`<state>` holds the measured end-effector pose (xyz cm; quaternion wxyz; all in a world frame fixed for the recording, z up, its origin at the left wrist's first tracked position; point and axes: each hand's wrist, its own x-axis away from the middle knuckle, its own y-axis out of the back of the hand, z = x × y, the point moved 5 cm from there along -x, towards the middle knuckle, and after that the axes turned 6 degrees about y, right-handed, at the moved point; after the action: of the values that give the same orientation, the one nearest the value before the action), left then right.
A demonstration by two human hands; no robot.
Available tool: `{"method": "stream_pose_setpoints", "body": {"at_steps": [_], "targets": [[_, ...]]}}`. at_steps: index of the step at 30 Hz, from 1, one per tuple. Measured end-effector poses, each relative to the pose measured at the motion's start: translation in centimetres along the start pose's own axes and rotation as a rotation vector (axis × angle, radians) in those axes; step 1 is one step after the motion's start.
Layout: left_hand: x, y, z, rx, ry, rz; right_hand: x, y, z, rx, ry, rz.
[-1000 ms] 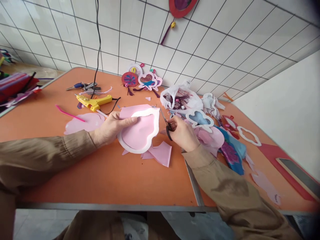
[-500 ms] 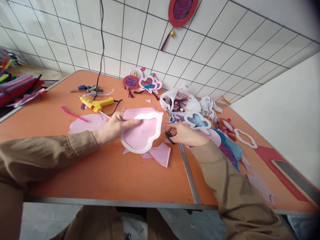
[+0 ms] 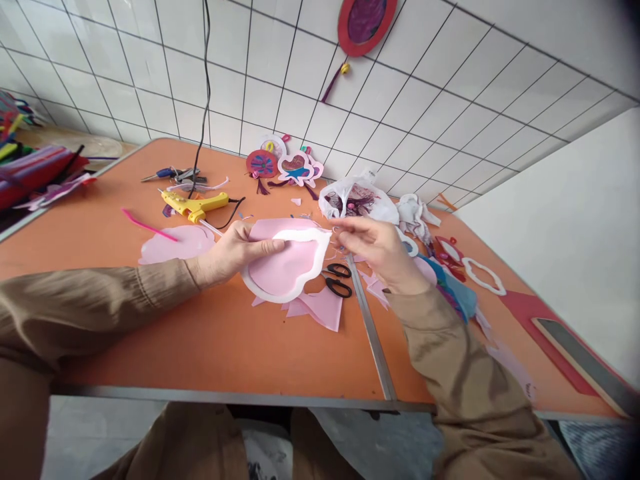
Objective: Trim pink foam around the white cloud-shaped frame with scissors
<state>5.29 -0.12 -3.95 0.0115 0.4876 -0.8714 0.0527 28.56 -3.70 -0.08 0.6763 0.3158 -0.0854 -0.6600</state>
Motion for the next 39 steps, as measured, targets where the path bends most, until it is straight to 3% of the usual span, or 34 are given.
{"method": "stream_pose_setpoints", "body": {"at_steps": [2, 5, 8, 18, 22, 25, 29, 32, 39], "targets": [[0.0, -0.1, -0.2, -0.049, -0.020, 0.020, -0.3, -0.6, 2.6, -0.119, 0.063, 0.053], [0.0, -0.3, -0.5, -0.109, -0.057, 0.045, -0.7, -1.9, 5.7, -0.041, 0.114, 0.135], [0.1, -0.5, -0.7, -0.164, -0.086, 0.064, -1.1, -3.3, 7.0, -0.003, 0.127, 0.182], [0.6, -1.3, -2.1, -0.229, -0.190, 0.104, -1.6, -4.6, 5.8, -0.036, 0.053, 0.142], [0.7, -1.2, -2.2, -0.264, -0.180, 0.067, -1.5, -4.6, 5.6, -0.111, 0.034, 0.128], [0.5, -1.0, -2.5, -0.244, -0.141, 0.106, -1.4, -4.5, 5.6, -0.139, 0.020, 0.119], [-0.3, -0.2, -2.7, -0.192, -0.072, 0.188, -1.7, -3.6, 5.4, -0.239, 0.055, 0.013], [-1.2, 0.6, -2.7, -0.016, -0.100, 0.254, -2.1, -2.6, 4.8, -0.324, 0.066, -0.093], [-2.2, 1.4, -0.5, 0.305, -0.025, 0.175, -2.5, -1.4, 3.2, -0.462, -0.003, -0.311]]}}
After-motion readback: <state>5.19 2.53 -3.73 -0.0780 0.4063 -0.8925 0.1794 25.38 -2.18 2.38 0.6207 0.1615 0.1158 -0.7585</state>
